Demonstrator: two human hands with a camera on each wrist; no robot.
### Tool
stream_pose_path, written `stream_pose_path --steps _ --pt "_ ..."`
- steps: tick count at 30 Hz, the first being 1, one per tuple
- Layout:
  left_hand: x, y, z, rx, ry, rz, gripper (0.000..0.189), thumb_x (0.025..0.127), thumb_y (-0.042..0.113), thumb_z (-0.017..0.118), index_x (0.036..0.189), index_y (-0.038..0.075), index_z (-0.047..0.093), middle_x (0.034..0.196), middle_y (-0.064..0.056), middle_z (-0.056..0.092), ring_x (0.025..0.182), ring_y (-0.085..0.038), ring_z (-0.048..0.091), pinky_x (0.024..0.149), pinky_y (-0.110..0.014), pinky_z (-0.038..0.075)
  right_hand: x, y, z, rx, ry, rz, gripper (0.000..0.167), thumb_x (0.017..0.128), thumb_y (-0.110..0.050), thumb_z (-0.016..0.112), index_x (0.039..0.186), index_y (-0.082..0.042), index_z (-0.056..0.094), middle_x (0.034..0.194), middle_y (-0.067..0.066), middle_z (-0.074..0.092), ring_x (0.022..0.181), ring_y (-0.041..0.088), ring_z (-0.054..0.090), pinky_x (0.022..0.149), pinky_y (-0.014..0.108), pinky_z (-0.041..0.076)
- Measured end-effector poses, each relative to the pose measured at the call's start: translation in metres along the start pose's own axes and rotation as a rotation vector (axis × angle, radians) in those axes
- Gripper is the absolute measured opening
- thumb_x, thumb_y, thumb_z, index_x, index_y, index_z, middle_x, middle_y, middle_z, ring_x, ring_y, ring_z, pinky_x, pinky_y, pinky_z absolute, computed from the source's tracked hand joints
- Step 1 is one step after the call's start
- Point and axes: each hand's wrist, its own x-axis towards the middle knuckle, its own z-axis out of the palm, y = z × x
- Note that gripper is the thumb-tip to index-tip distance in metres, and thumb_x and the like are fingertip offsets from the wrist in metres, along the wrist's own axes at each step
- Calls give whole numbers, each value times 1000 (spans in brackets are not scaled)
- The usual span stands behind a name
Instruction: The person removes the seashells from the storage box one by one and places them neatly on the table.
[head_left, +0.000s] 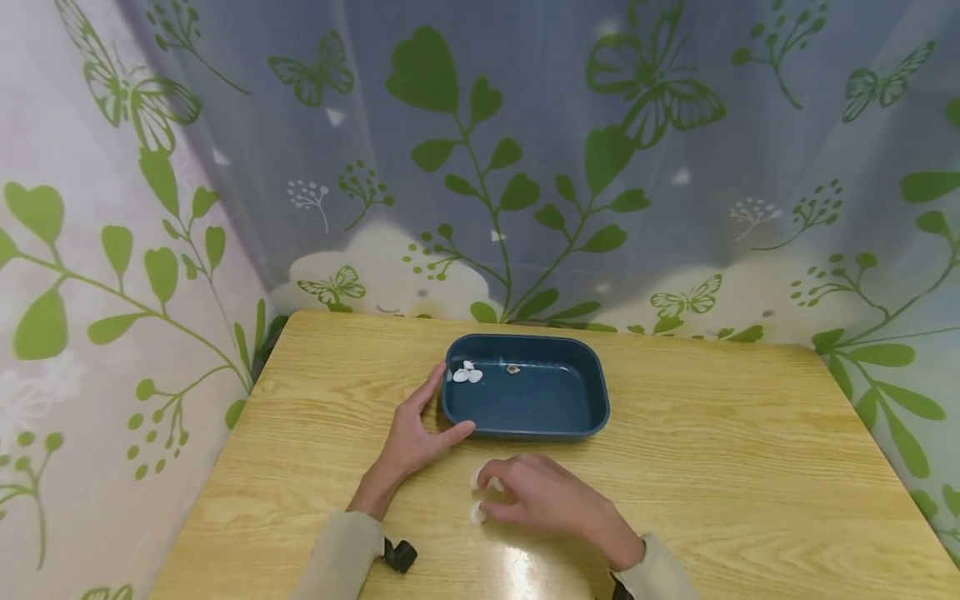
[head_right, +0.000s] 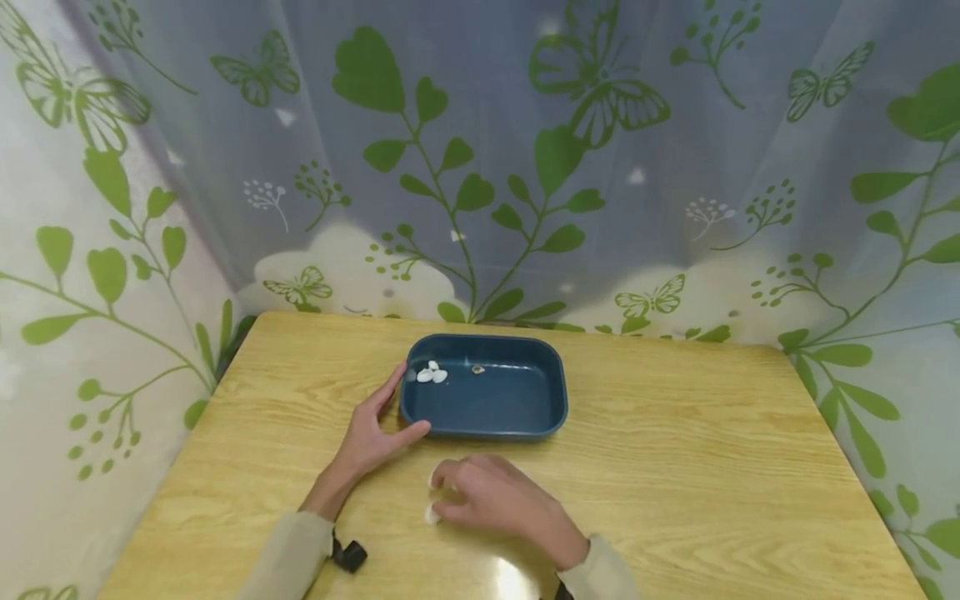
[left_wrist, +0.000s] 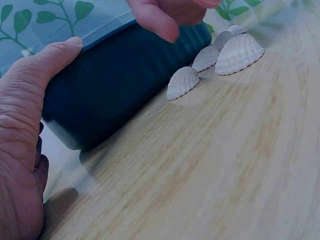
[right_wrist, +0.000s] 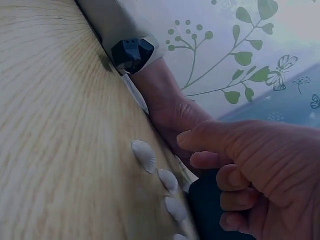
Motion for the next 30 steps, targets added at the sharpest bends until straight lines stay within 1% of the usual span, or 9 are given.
stream_pose_path --steps 2,5,8,12,16,19,22,25,30 --pt "0 0 0 0 0 2 99 84 40 89 165 28 33 167 5 35 154 -23 33 123 -53 31 -1 0 -5 24 29 -5 21 98 -26 74 115 -13 74 62 -18 41 53 -4 33 51 16 29" --pt "1 -1 0 2 2 6 99 84 40 89 165 27 33 167 4 35 154 -23 33 123 -52 32 -3 1 -13 35 100 -18 21 99 -22 73 117 -10 73 62 -16 44 52 -5 35 50 16 31" --pt "1 -1 0 -2 -1 7 99 84 40 88 165 28 33 167 5 35 154 -23 33 123 -52 32 -5 4 -21 6 200 -42 22 99 -19 74 118 -7 73 64 -15 44 55 -4 35 52 17 33" --pt "1 0 1 -17 -7 4 99 84 39 88 166 28 32 168 4 34 155 -24 32 123 -54 31 -9 11 -32 -6 304 -38 21 98 -16 74 117 -7 73 62 -16 39 53 -4 31 49 17 29" --pt "1 0 1 -23 -7 4 100 84 39 88 166 28 33 168 5 34 155 -23 32 123 -53 31 -11 18 -41 -8 368 26 20 101 -17 71 118 -6 73 59 -17 37 49 -3 29 48 18 26" --pt "1 0 1 -18 -5 8 100 83 40 89 166 27 33 167 6 34 155 -22 32 124 -52 31 -11 28 -45 -46 417 87 21 102 -18 69 118 -5 73 58 -17 36 48 -2 29 47 18 25" --pt "1 -1 1 -16 -4 15 100 84 39 89 165 24 33 167 6 35 154 -22 32 124 -51 31 -9 40 -45 -63 447 135 22 102 -17 68 119 -4 72 57 -16 36 46 -1 29 45 20 25" --pt "1 -1 2 -19 -7 12 100 84 39 89 166 23 33 167 7 34 155 -21 32 124 -50 31 -5 49 -45 -63 453 178 22 101 -15 69 119 -3 72 55 -14 37 44 1 29 44 21 26" --pt "-1 -1 1 -33 -15 13 99 85 37 88 166 24 31 168 5 33 155 -22 30 124 -51 30 5 57 -46 -67 377 254 26 101 -19 70 121 -3 71 55 -11 40 43 3 32 43 21 24"
